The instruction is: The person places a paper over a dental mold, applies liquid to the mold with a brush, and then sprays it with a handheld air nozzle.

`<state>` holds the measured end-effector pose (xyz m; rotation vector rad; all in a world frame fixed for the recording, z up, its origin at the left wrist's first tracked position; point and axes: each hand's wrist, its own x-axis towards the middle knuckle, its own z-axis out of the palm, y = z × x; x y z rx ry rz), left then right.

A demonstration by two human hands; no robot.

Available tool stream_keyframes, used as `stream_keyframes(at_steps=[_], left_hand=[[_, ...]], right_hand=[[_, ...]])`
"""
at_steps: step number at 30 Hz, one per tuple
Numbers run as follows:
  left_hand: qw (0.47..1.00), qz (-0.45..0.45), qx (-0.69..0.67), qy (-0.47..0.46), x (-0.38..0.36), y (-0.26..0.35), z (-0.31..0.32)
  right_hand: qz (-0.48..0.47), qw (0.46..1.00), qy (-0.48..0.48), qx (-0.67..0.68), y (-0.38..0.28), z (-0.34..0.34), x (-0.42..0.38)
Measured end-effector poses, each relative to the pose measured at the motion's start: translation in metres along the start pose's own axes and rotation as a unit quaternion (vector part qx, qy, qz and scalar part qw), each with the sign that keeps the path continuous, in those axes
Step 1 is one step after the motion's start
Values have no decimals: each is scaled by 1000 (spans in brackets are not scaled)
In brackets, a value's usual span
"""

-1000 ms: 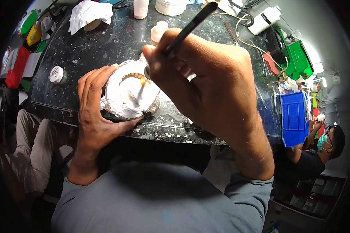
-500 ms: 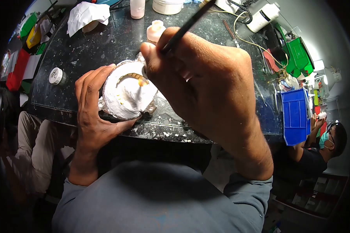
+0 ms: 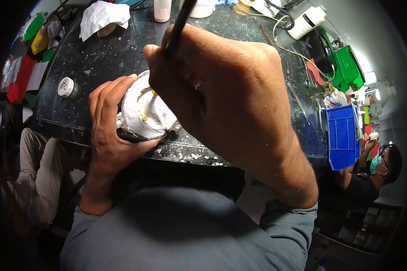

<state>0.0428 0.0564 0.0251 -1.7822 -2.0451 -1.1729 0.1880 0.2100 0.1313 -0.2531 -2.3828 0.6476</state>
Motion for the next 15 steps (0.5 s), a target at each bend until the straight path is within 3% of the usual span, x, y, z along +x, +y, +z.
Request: stream_keyframes(at_steps=[1,3,7,10,15], left_hand=[[1000,1,1,0,0,0,0],[1000,1,3,2,-1,0,0],[1000,0,-10,3,0,2,0],[1000,-13,-19,6,1,4,2],[998,-33,-41,-17,1,5,1]], right_hand=[[-21,1000,4,-1,0,0,0],[46,998,-31,-32,-6,-5,2],[70,996,-34,-32,-6,-3,4],[-37,999,-28,-1,-2,0,3],[-54,995,-87,12,-10,-3,6]])
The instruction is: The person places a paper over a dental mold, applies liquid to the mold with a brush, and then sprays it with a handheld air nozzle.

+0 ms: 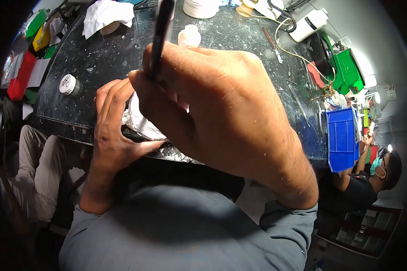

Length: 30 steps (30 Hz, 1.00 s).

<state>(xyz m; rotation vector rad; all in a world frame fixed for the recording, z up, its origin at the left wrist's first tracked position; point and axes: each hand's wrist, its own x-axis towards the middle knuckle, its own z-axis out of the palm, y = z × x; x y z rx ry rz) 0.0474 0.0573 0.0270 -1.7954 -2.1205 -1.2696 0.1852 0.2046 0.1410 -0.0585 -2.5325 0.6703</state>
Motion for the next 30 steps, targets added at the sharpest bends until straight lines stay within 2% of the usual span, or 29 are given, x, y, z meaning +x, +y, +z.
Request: stream_keyframes(at_steps=[3,7,11,24,30], left_hand=[[1000,-17,-6,-7,-1,1,-1],[1000,-7,-16,-5,-1,-1,-1],[1000,15,-13,8,-1,-5,2],[1000,-5,4,-19,-3,-2,-1],[1000,-19,-8,-24,-3,-1,-3]], right_hand=[[-29,998,-7,-56,-1,2,0],[-63,996,-27,-51,-7,2,0],[-59,994,-86,-24,-9,-4,-2],[-159,986,-42,-27,1,8,7],[-121,990,-68,-27,-4,3,9]])
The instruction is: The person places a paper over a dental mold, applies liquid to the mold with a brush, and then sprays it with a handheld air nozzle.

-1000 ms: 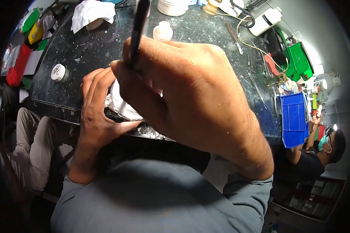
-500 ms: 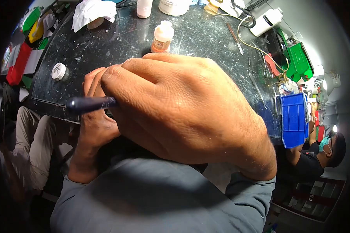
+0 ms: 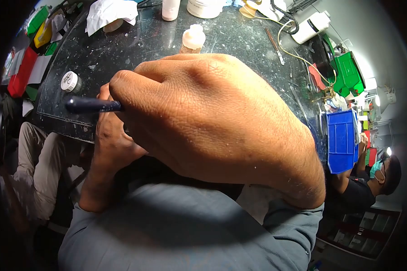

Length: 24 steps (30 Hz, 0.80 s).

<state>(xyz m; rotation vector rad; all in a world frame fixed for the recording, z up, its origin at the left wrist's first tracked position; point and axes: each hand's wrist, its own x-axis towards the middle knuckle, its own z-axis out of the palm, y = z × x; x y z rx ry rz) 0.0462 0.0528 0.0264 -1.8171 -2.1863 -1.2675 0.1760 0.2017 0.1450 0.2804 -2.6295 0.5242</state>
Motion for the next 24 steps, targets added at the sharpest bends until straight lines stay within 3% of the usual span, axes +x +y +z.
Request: stream_keyframes(at_steps=[4,10,17,21,24], left_hand=[[999,6,-24,31,0,0,4],[1000,17,-13,5,4,-1,-1],[1000,18,-5,17,1,-2,4],[1000,-2,-26,12,1,3,1],[1000,4,-10,4,1,1,1]], right_hand=[[12,1000,-26,-7,-3,-6,0],[41,998,-43,-5,-6,-8,-8],[-55,997,-1,-55,5,-2,-5],[4,1000,-18,-8,2,-8,-2],[-10,999,-1,-32,7,-3,-5]])
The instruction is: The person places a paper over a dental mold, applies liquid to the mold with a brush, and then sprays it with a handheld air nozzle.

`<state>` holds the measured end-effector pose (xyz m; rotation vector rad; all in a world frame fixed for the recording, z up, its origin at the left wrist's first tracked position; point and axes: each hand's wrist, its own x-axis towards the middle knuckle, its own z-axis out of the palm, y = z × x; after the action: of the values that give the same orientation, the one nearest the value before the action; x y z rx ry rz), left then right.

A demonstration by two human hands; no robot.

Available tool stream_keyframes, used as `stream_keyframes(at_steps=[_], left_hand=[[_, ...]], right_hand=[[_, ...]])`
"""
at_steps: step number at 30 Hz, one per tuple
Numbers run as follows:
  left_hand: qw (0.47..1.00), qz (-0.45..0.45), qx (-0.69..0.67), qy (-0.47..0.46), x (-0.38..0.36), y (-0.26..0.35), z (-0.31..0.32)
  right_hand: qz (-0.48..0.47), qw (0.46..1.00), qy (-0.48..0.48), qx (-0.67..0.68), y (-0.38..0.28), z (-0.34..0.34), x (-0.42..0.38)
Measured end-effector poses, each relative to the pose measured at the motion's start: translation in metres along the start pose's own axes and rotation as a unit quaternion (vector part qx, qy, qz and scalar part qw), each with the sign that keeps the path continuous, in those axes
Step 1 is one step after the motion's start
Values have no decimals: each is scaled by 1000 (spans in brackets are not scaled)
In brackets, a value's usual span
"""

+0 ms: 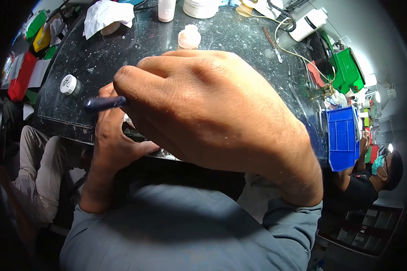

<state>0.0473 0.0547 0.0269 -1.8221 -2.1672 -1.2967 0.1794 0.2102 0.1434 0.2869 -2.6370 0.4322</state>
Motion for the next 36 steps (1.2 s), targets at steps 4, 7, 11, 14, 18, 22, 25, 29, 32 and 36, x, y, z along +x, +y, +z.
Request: stream_keyframes(at_steps=[4,7,11,14,18,22,25,29,32,36], left_hand=[[1000,-3,5,7,0,1,0],[999,22,26,-6,4,1,-2],[999,-7,36,-10,6,5,-3],[999,-4,40,-6,4,3,-3],[999,6,39,-3,3,0,-2],[999,7,41,-11,4,2,-3],[999,0,39,-10,4,3,-4],[1000,6,28,2,3,0,-2],[999,6,34,2,3,-1,-1],[1000,-8,8,-14,6,1,-6]], right_hand=[[12,999,-26,14,2,0,-1],[11,999,4,32,7,2,-4],[38,999,24,17,12,3,-11],[86,996,16,5,13,0,-17],[81,995,50,-4,18,6,-18],[74,994,74,24,21,5,-19],[105,992,71,14,22,3,-20],[108,992,70,19,19,2,-24],[135,988,58,38,16,-4,-33],[195,976,74,69,18,-6,-53]])
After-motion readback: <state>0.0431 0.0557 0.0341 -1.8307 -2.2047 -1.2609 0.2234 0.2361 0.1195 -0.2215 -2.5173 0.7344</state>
